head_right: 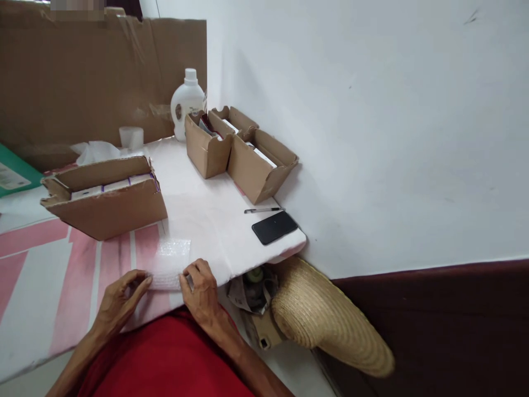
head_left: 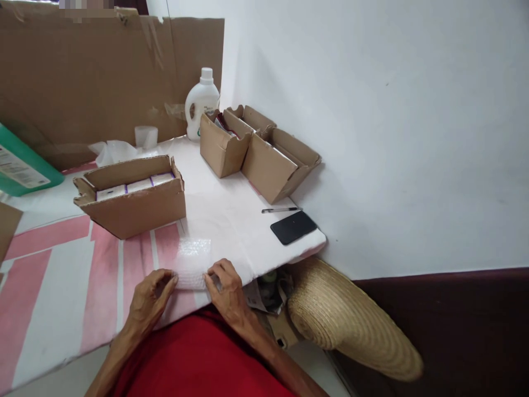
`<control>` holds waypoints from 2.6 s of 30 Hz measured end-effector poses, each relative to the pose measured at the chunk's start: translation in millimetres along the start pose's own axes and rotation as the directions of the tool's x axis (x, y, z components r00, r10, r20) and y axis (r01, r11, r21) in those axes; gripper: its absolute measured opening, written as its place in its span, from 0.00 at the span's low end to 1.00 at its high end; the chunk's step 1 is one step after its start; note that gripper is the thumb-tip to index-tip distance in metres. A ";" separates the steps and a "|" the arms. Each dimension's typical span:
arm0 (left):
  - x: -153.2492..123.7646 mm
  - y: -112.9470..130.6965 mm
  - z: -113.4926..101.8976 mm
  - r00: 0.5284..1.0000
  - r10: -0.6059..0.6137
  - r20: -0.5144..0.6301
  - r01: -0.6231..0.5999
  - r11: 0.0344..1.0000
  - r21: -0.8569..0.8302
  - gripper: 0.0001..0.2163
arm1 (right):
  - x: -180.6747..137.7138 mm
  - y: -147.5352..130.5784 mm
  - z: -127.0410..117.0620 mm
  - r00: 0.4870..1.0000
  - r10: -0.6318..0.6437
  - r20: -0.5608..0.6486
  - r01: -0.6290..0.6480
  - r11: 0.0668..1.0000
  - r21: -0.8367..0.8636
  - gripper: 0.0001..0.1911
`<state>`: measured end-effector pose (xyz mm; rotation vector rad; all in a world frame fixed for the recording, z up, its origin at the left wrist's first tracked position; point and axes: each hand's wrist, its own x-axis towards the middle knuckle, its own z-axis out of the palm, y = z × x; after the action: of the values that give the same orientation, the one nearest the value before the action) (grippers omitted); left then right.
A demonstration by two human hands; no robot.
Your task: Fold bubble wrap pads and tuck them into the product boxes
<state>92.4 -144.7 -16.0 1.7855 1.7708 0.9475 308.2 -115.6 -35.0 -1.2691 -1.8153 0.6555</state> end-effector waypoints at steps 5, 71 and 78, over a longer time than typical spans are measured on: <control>-7.9 -6.8 6.7 0.998 0.065 -0.005 -0.065 0.994 0.083 0.12 | -9.2 0.2 -3.4 1.000 -0.022 0.018 0.024 0.995 -0.098 0.09; -1.6 10.7 65.5 0.865 0.316 0.389 -0.469 0.784 0.406 0.32 | -9.1 45.2 -6.1 0.896 -0.237 0.374 0.395 0.810 -0.433 0.41; 14.3 16.7 53.4 0.842 0.342 0.418 -0.507 0.765 0.397 0.22 | 7.0 64.1 -17.1 0.836 -0.418 0.354 0.532 0.774 -0.343 0.33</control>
<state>142.0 -123.9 -36.9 2.5875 1.4945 0.3034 354.4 -86.5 -73.6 -0.9321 -2.4859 0.1286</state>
